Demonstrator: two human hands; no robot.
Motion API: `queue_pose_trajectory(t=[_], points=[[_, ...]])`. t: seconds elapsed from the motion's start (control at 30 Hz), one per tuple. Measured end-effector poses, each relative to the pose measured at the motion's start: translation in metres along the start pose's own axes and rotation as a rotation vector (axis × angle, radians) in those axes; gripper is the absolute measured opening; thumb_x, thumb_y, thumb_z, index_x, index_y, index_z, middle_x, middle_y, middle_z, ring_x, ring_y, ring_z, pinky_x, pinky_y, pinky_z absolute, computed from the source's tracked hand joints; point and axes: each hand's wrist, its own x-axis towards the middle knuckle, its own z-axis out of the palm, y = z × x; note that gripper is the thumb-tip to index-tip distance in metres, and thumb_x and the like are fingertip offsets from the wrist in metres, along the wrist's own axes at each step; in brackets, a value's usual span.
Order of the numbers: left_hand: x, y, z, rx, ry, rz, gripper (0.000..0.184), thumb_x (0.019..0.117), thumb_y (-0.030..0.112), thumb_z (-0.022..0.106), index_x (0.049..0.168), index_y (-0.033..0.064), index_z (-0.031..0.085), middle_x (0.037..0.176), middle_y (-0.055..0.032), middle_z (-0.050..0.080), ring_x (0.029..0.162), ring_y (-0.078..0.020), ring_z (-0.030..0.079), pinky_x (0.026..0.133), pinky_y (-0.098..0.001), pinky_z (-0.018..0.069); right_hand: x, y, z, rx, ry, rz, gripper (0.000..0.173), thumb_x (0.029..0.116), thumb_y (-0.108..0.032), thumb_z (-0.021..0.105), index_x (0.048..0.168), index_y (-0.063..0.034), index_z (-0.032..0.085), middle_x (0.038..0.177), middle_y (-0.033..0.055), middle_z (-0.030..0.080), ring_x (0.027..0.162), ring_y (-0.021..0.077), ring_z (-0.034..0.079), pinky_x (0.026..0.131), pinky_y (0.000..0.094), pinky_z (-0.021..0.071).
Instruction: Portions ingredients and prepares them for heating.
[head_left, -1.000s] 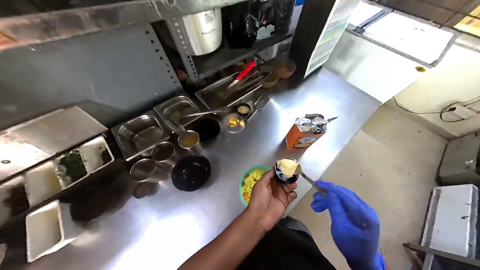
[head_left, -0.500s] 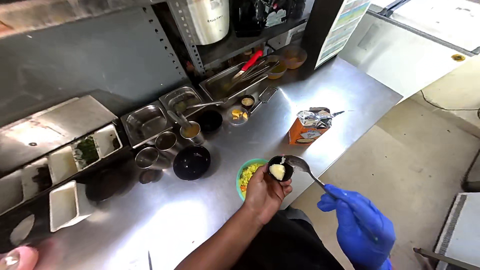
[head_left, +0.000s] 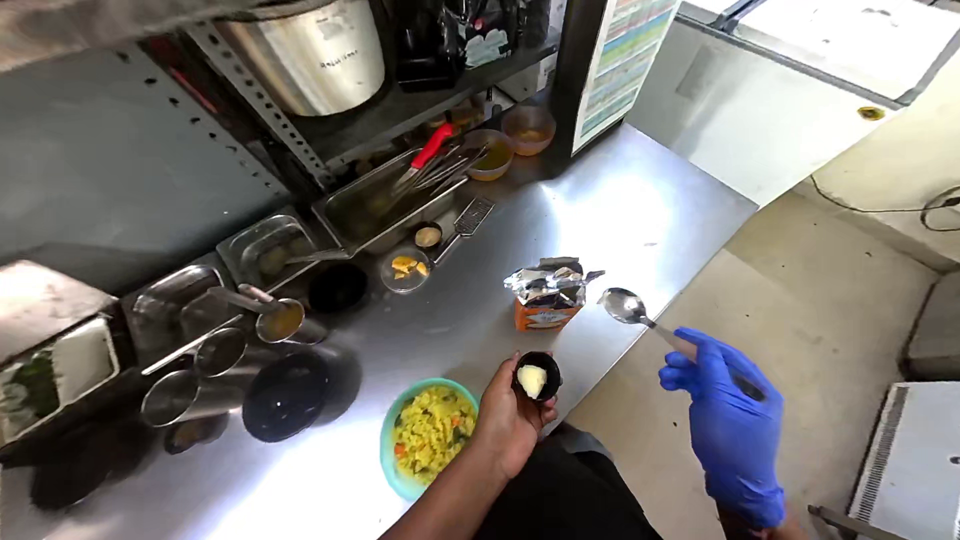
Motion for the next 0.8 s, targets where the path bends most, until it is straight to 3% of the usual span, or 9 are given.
queue_pose_trajectory(t=[0.1,0.2,0.33,0.6,0.8], points=[[0.029,0.0,0.022,0.102,0.046,0.029,0.054,0.1118,0.041,0.024,0.129,0.0073,0.063,0.098,-0.0183,0.066,0.069,-0.0221,0.062,0.059,-0.0319,0.0521,0.057,0.012,-0.002,-0.21,-0.297,-0.188,0.025,0.1056,-0.015,0.053,0.119,-0.0044,0.072,0.091,0.0043,0.074,0.07,0.0152,0.072,0.063,0.032,0.0655],[0.05,-0.003,0.034,0.252,0.11,0.085,0.055,0.1125,0.038,0.021,0.131,0.0081,0.063,0.101,-0.0174,0.067,0.071,-0.0212,0.062,0.06,-0.0316,0.051,0.102,0.012,0.009,-0.545,-0.603,-0.381,0.027,0.1046,-0.026,0.053,0.121,-0.0198,0.074,0.093,-0.0028,0.07,0.075,0.008,0.069,0.065,0.0294,0.0619],[0.064,-0.009,0.046,0.275,0.231,0.093,0.054,0.1125,0.039,0.022,0.131,0.0106,0.063,0.103,-0.0161,0.068,0.075,-0.0218,0.064,0.062,-0.0331,0.0524,0.138,0.01,0.034,-0.7,-0.885,-0.636,0.029,0.1034,-0.025,0.054,0.12,-0.0154,0.075,0.089,0.0036,0.067,0.069,0.015,0.065,0.056,0.0332,0.0553],[0.067,-0.011,0.056,0.312,0.243,0.142,0.052,0.1127,0.038,0.024,0.125,0.0104,0.067,0.106,-0.0114,0.068,0.081,-0.0193,0.065,0.064,-0.031,0.0539,0.17,-0.029,0.023,-0.652,-1.068,-0.694,0.031,0.1049,-0.031,0.05,0.119,-0.0196,0.076,0.089,-0.0001,0.067,0.07,0.0119,0.065,0.056,0.0308,0.0547],[0.068,-0.015,0.059,0.259,0.27,0.161,0.05,0.1126,0.037,0.026,0.122,0.01,0.067,0.103,-0.0113,0.068,0.078,-0.019,0.065,0.063,-0.031,0.0539,0.165,0.01,0.04,-0.752,-1.142,-0.806,0.025,0.1024,-0.022,0.055,0.115,-0.015,0.075,0.087,0.0056,0.067,0.071,0.0204,0.067,0.056,0.0365,0.0564]])
